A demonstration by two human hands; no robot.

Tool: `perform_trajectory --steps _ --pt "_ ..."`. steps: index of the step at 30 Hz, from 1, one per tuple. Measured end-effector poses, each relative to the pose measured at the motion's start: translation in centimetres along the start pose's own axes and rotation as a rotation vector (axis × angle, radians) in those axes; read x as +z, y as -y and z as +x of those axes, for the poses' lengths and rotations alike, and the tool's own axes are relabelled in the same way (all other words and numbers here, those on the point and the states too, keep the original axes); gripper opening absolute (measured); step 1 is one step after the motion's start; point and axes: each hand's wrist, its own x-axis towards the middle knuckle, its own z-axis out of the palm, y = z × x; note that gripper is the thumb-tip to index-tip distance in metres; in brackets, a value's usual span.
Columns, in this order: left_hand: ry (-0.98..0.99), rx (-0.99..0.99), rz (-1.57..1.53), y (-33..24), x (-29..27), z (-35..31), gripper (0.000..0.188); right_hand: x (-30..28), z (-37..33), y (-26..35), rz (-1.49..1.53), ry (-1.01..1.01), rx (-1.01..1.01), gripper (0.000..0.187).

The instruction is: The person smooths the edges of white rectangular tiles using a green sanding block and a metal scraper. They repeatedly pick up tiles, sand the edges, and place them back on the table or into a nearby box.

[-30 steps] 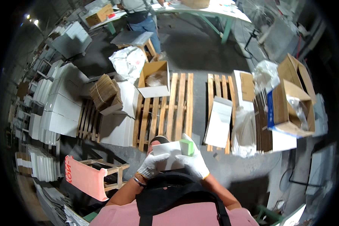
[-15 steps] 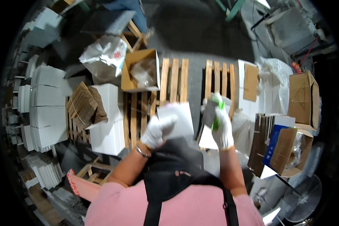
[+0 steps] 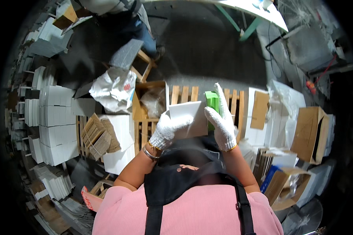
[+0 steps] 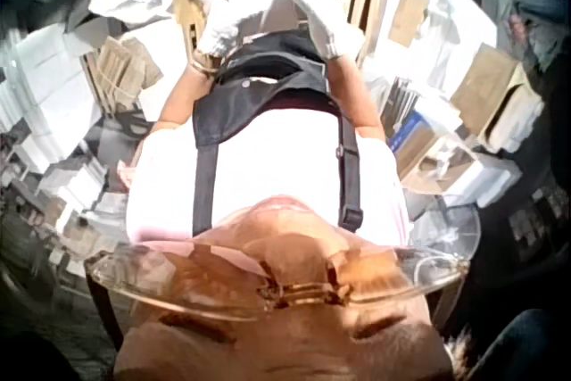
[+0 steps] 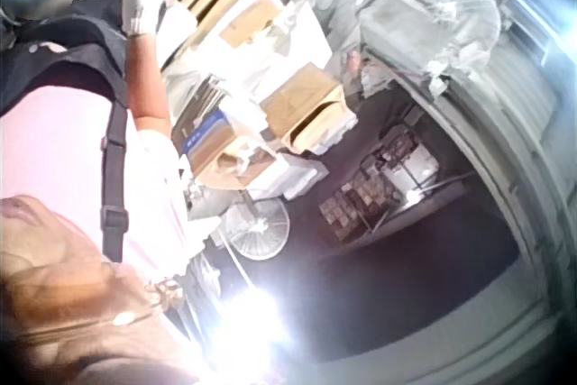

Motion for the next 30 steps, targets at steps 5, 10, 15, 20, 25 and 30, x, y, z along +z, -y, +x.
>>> perform_trajectory --steps 5,10,15,20,25,30 --pt "0.006 0.182 -0.001 -0.7 4.1 8.0 0.042 -4.9 11.2 1.1 0.099 0.080 -0.026 0.074" --pt "-0.046 0.280 -0.220 0.9 6.3 19.1 0.039 -11.7 17.3 3.9 -0.579 0.262 -0.430 0.081" --pt "-0.139 0.305 0.182 -2.6 13.8 23.0 0.023 -15.5 26.3 9.0 -0.070 0.211 -0.111 0.074" --pt "-0.060 0.226 -0.293 -6.9 14.1 27.8 0.044 -17.5 29.1 10.0 -0.545 0.361 -0.423 0.074" --pt "-0.175 0.230 0.099 -9.7 14.9 32.3 0.047 -15.1 37.1 13.2 -0.145 0.262 -0.105 0.072" --pt "-0.161 0.211 -0.044 -16.8 11.0 37.9 0.041 -13.1 44.1 12.0 -0.755 0.371 -0.643 0.071"
